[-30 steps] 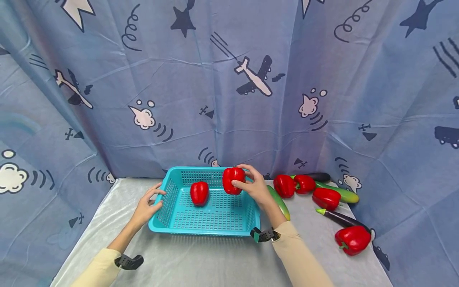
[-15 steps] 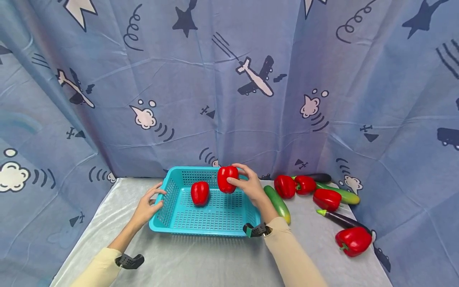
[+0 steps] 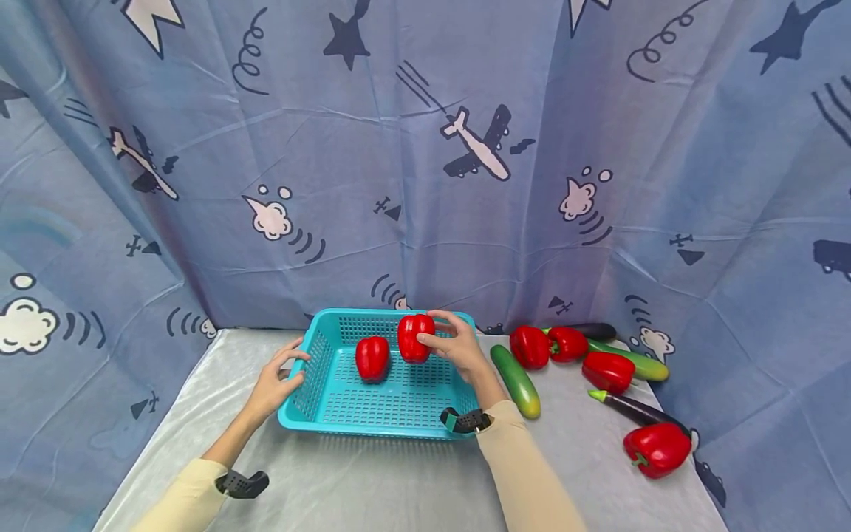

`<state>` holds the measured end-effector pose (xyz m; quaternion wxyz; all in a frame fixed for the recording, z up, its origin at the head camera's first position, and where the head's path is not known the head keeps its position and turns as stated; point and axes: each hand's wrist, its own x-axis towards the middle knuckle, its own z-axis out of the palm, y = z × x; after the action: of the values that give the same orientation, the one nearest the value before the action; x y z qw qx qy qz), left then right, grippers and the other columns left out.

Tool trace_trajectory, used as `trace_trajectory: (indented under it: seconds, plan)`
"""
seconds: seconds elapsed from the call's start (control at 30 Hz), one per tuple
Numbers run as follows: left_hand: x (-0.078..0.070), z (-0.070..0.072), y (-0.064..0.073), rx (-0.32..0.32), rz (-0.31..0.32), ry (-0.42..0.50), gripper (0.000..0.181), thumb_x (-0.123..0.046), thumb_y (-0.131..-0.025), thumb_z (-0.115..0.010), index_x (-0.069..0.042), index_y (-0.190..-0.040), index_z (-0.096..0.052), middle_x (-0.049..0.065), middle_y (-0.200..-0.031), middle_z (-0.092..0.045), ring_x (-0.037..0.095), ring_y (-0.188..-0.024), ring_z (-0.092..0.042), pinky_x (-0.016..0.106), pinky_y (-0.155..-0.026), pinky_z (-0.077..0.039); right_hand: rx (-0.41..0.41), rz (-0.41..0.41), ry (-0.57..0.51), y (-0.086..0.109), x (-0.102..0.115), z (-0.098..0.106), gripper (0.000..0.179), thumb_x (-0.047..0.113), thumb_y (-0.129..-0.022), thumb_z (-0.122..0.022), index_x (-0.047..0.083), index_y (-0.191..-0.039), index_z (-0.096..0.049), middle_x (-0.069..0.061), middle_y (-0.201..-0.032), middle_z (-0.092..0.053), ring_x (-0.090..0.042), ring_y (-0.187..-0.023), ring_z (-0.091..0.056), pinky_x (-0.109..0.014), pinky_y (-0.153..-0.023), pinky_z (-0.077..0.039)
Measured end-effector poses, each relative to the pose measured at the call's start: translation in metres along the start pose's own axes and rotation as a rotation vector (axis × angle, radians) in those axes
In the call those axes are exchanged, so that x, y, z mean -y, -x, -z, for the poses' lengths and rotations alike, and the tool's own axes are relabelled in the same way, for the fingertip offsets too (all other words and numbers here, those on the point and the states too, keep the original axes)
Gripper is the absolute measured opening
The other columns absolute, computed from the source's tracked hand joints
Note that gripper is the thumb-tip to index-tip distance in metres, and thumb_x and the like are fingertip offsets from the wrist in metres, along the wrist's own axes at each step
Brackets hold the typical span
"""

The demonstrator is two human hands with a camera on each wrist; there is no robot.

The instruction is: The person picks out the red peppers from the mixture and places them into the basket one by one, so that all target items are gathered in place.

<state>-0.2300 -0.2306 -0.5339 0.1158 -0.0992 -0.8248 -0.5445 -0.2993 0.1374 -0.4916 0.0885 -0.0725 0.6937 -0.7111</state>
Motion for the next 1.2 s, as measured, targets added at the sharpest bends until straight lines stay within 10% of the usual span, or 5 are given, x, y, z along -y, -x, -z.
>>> trace_trajectory:
  seconds: [0.27,1.2]
  plan:
    - [0.022,0.0,-0.004,0.017,0.032,-0.002,0.03,0.011,-0.089,-0.063,0.003,-0.117,-0.065,0.02,-0.158,-0.035,0.04,-0.137,-0.041,0.056,-0.093,-0.048,-0.032,-0.023,0.007,-0.01,-0.015,-0.005,0.057,0.011,-0.089,-0.08,0.01,-0.141,-0.057,-0.019,-0.144,-0.046,-0.038,-0.132,-0.043,-0.055,-0.098,-0.047]
    - [0.016,-0.001,-0.004,0.006,0.017,-0.029,0.029,0.012,-0.088,-0.062,0.004,-0.116,-0.065,0.023,-0.157,-0.035,0.043,-0.13,-0.048,0.052,-0.09,-0.051,-0.045,-0.187,0.105,-0.025,-0.041,-0.017,0.059,0.009,-0.087,-0.082,0.006,-0.14,-0.056,-0.026,-0.138,-0.053,-0.045,-0.124,-0.053,-0.055,-0.091,-0.051]
